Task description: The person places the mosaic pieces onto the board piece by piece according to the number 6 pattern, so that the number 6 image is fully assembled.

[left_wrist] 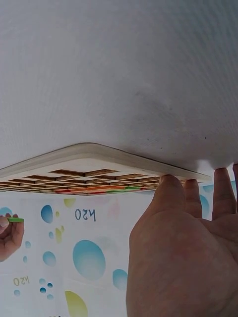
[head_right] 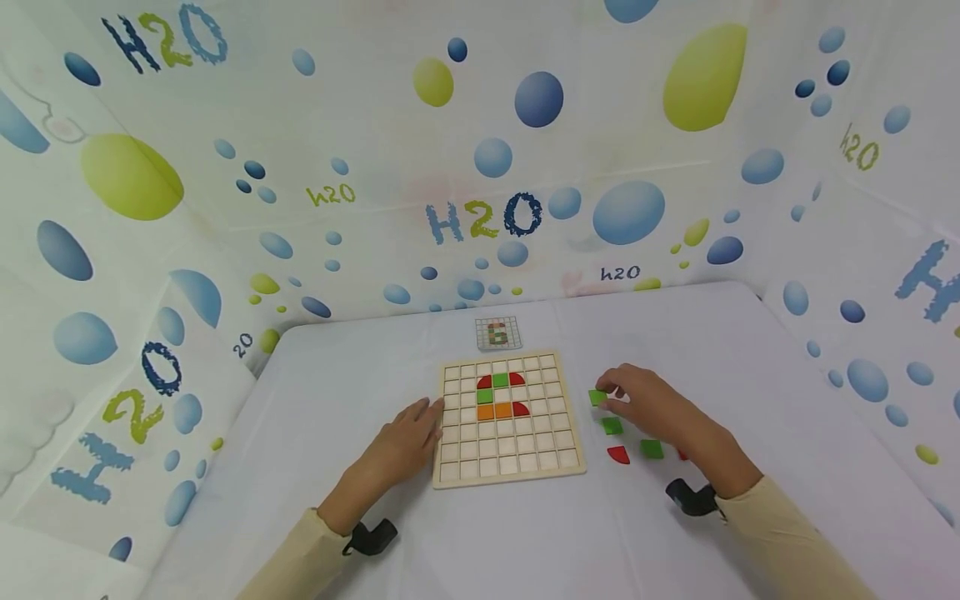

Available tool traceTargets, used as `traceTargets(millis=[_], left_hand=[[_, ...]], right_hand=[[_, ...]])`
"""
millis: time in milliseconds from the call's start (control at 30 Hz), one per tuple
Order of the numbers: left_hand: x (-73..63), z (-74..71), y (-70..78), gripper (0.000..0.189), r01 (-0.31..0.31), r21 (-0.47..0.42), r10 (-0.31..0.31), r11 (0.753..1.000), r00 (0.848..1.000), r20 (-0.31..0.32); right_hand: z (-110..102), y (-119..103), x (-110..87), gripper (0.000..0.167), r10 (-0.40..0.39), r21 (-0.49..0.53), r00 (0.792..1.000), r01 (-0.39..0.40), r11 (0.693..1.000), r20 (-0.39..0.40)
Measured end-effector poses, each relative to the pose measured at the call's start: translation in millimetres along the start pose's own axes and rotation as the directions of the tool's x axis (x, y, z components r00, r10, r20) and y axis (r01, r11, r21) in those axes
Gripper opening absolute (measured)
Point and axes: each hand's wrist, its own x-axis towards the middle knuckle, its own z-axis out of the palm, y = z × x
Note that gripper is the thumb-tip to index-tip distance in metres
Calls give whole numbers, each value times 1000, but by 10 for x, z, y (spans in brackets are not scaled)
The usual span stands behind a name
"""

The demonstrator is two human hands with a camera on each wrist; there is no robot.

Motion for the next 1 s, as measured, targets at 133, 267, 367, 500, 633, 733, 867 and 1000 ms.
traceTargets(millis=[133, 267, 367, 500, 633, 733, 867, 1000], left_hand=[[-7, -5, -1, 53, -3, 0, 3, 1000, 1000, -2], [-6, -19, 1, 53, -4, -2, 4, 1000, 1000, 4], [-1, -32, 5, 52, 0, -4, 0, 1000, 1000, 11], [5, -38, 8, 52, 9, -6, -8, 1000, 1000, 20], [8, -33, 6, 52, 14, -9, -14, 1000, 1000, 25], [11, -26, 1, 52, 13, -6, -13, 1000, 1000, 22], [15, -14, -5, 53, 13, -1, -13, 1000, 1000, 21], [17, -5, -8, 53, 14, -8, -14, 1000, 1000, 24]], right_hand=[[95, -106, 75, 24, -15, 8, 999, 15, 1000, 35], [186, -227, 141, 24, -18, 3, 998, 18, 1000, 57], [247, -321, 175, 25, 6, 11, 997, -7, 1000, 76], [329, -429, 219, 25, 10, 15, 995, -12, 1000, 99], [425, -492, 259, 22, -36, -12, 995, 37, 999, 94], [494, -532, 294, 19, -75, -57, 994, 80, 995, 81], [571, -606, 338, 19, -86, -112, 994, 94, 989, 74], [633, -679, 364, 23, -83, -142, 994, 92, 986, 68]])
